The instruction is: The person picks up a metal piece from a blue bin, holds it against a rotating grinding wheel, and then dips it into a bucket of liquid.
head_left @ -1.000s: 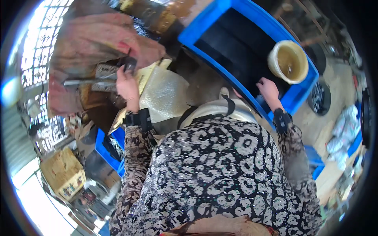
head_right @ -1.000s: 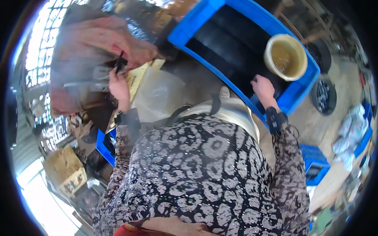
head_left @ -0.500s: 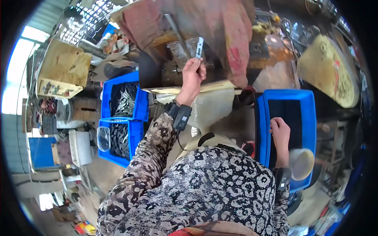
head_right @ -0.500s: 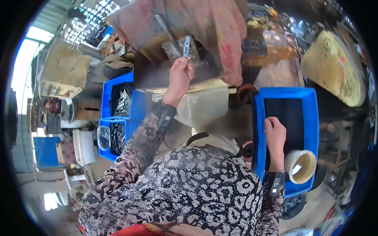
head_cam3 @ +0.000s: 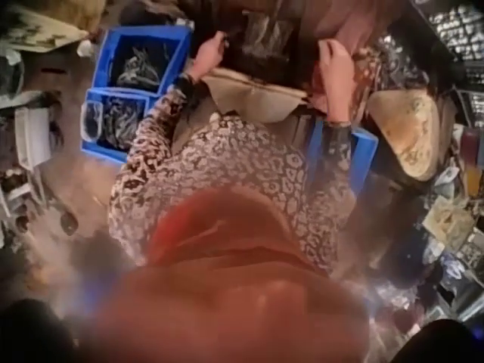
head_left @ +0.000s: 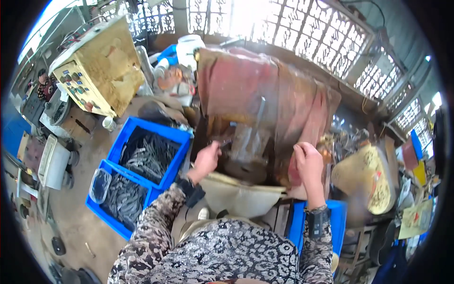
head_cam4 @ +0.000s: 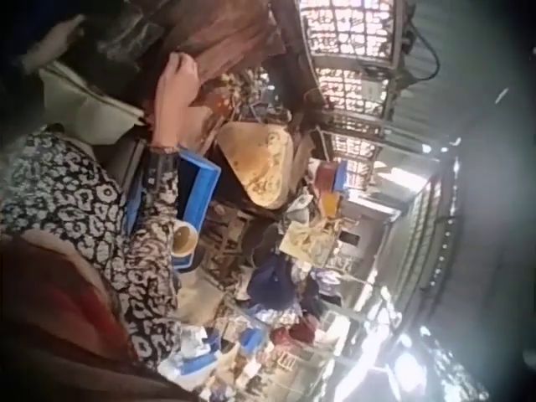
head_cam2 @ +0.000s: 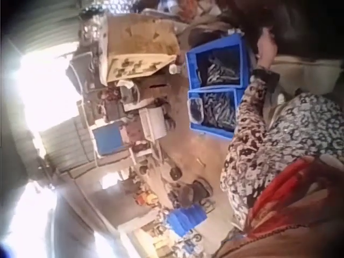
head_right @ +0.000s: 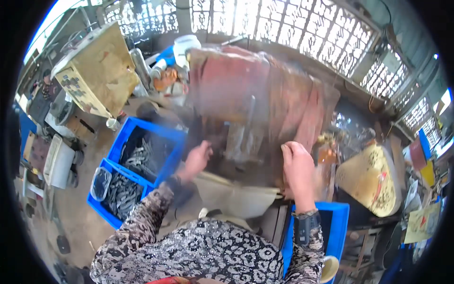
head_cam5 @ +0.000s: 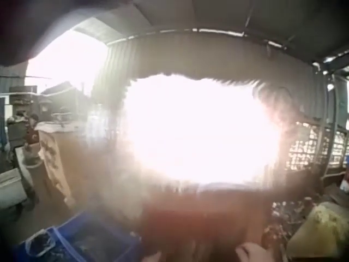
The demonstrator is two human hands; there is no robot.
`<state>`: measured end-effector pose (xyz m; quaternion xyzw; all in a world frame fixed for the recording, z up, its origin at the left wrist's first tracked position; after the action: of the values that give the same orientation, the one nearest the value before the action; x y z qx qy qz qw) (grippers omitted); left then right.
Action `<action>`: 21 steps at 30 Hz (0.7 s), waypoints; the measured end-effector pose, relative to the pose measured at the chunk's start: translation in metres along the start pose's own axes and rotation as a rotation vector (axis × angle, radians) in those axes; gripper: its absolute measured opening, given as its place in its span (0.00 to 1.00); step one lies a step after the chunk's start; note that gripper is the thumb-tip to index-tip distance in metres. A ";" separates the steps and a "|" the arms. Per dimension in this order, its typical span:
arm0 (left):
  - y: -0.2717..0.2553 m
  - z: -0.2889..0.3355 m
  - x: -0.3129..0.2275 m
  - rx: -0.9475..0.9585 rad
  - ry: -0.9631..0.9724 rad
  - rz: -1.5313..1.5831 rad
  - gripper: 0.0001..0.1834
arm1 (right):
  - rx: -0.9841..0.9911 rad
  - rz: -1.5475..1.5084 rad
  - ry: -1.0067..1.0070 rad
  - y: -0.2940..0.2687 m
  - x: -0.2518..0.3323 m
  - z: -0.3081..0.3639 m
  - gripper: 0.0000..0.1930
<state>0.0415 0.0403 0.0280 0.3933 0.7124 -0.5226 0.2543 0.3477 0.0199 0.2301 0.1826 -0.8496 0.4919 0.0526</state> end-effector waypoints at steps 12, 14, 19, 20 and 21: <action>-0.040 -0.029 -0.032 0.257 0.034 0.232 0.29 | -0.414 0.346 0.032 0.132 0.102 -0.201 0.24; -0.043 -0.034 -0.022 0.299 0.058 0.315 0.28 | -0.418 0.450 0.044 0.148 0.113 -0.209 0.25; -0.022 -0.046 0.029 0.469 0.066 0.511 0.21 | -0.477 0.512 0.067 0.163 0.125 -0.230 0.24; -0.022 -0.050 0.033 0.474 0.068 0.514 0.21 | -0.502 0.491 0.051 0.165 0.126 -0.231 0.24; -0.020 -0.051 0.038 0.506 0.016 0.545 0.19 | -0.526 0.468 0.034 0.167 0.126 -0.232 0.23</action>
<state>0.0059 0.0965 0.0256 0.6232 0.4318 -0.5920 0.2734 0.1490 0.2608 0.2467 -0.0452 -0.9651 0.2579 -0.0023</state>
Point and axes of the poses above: each hand's wrist, its own z-axis away from the middle knuckle, its own y-axis out of the palm, x = y × z, the point moved 7 cm from there along -z, towards the middle knuckle, and after that the axes turned 11 degrees about z, right-handed, at the moved point
